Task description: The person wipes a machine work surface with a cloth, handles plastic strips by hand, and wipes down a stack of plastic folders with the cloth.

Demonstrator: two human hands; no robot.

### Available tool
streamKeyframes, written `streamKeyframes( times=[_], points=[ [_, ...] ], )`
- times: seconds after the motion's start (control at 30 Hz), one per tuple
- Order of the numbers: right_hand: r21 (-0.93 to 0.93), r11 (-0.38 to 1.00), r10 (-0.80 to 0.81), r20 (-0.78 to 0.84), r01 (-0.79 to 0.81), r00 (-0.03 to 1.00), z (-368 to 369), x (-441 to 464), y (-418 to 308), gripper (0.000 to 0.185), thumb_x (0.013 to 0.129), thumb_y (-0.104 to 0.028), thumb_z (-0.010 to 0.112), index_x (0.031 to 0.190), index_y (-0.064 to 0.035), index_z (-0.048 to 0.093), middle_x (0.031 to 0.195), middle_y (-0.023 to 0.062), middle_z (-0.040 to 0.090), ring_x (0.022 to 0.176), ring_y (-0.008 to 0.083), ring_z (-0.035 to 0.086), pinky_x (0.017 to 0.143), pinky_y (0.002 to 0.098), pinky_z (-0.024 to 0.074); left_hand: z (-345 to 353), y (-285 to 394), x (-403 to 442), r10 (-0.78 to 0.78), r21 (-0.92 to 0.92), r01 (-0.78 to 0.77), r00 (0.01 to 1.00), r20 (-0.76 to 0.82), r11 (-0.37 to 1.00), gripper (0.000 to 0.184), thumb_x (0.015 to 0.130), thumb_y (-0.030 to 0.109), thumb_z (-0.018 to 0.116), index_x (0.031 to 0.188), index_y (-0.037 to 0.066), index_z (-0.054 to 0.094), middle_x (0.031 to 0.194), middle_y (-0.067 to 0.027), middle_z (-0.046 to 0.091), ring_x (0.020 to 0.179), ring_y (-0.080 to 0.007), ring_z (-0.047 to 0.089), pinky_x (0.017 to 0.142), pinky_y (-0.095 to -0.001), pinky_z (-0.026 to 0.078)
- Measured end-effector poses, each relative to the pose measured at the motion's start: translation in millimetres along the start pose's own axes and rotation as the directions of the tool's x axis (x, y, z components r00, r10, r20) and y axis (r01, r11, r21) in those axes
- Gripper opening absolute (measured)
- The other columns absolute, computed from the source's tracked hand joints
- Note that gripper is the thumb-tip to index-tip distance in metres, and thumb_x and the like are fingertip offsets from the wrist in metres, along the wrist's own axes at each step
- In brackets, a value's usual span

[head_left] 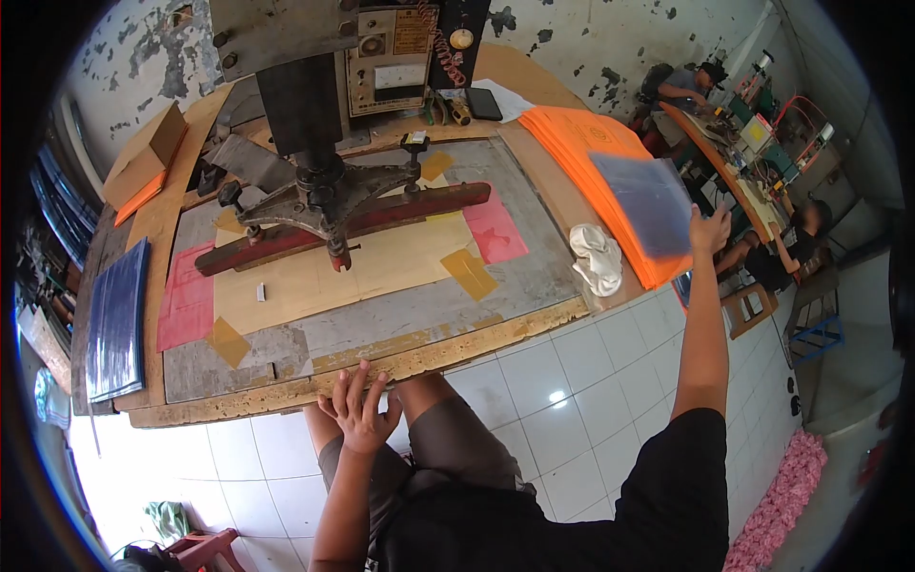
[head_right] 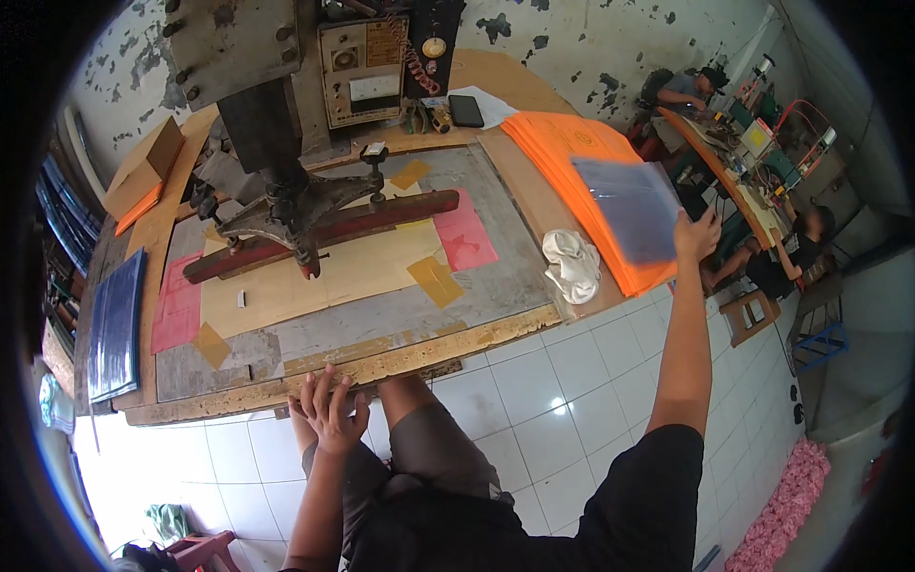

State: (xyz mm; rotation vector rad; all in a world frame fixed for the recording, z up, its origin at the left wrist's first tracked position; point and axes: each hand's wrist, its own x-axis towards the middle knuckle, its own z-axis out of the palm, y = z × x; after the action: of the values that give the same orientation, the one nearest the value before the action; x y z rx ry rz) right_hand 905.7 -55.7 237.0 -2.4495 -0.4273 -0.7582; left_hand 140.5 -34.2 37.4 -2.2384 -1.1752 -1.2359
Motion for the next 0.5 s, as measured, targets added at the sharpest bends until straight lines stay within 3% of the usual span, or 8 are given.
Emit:
streamKeyframes(
  times=[0.13,0.23,0.37,0.47,0.5],
  points=[
    [0.006,0.967,-0.253,0.070,0.253,0.965,-1.5,7.9,-37.2,0.083,0.107,-0.066,0.054,0.174,-0.0216,0.033,0.183,0.0139,0.021,0.169,0.0380,0.016,0.135,0.0587,0.0135,-0.1,0.4,-0.9,0.003,0.003,-0.003,1.000,0.011,1.000,0.052,0.090,0.026,0.078,0.140,0.023,0.065,0.158,-0.0079,0.061,0.160,-0.0359,0.037,0.135,-0.0599,0.002],
    [0.009,0.944,-0.329,0.083,0.329,0.941,7.3,20.6,-68.0,0.080,0.110,-0.068,0.044,0.175,-0.0225,0.031,0.185,0.0119,0.018,0.170,0.0370,0.012,0.136,0.0593,0.0104,-1.2,-0.5,-2.3,0.009,0.029,-0.009,1.000,0.024,1.000,0.053,0.089,0.026,0.079,0.141,0.023,0.065,0.158,-0.0088,0.061,0.159,-0.0369,0.037,0.135,-0.0599,0.002],
    [0.001,0.924,-0.379,0.119,0.382,0.918,44.9,21.7,-85.1,0.081,0.110,-0.071,0.036,0.175,-0.0227,0.031,0.184,0.0129,0.018,0.170,0.0376,0.014,0.135,0.0606,0.0106,1.1,0.4,-2.5,-0.025,0.026,0.025,1.000,-0.017,0.999,0.043,0.090,0.030,0.080,0.132,0.026,0.070,0.153,-0.0025,0.066,0.156,-0.0320,0.042,0.136,-0.0554,0.002],
    [-0.065,0.936,-0.235,0.618,0.346,0.751,85.0,-3.8,-75.2,0.085,0.109,-0.074,0.032,0.175,-0.0214,0.031,0.184,0.0137,0.020,0.169,0.0386,0.017,0.135,0.0621,0.0126,3.9,1.4,-1.9,-0.010,0.048,0.012,0.999,-0.040,0.999,0.048,0.090,0.030,0.079,0.136,0.025,0.064,0.154,-0.0055,0.063,0.156,-0.0351,0.039,0.135,-0.0582,0.003],
    [-0.043,0.938,-0.248,0.613,0.345,0.750,88.1,-5.3,-72.9,0.086,0.108,-0.075,0.032,0.175,-0.0211,0.031,0.184,0.0139,0.021,0.169,0.0389,0.018,0.134,0.0625,0.0128,6.0,1.3,-3.1,-0.001,0.060,0.003,0.999,-0.040,0.998,0.051,0.091,0.030,0.078,0.138,0.023,0.060,0.156,-0.0079,0.061,0.156,-0.0375,0.038,0.134,-0.0599,0.005]
  ],
)
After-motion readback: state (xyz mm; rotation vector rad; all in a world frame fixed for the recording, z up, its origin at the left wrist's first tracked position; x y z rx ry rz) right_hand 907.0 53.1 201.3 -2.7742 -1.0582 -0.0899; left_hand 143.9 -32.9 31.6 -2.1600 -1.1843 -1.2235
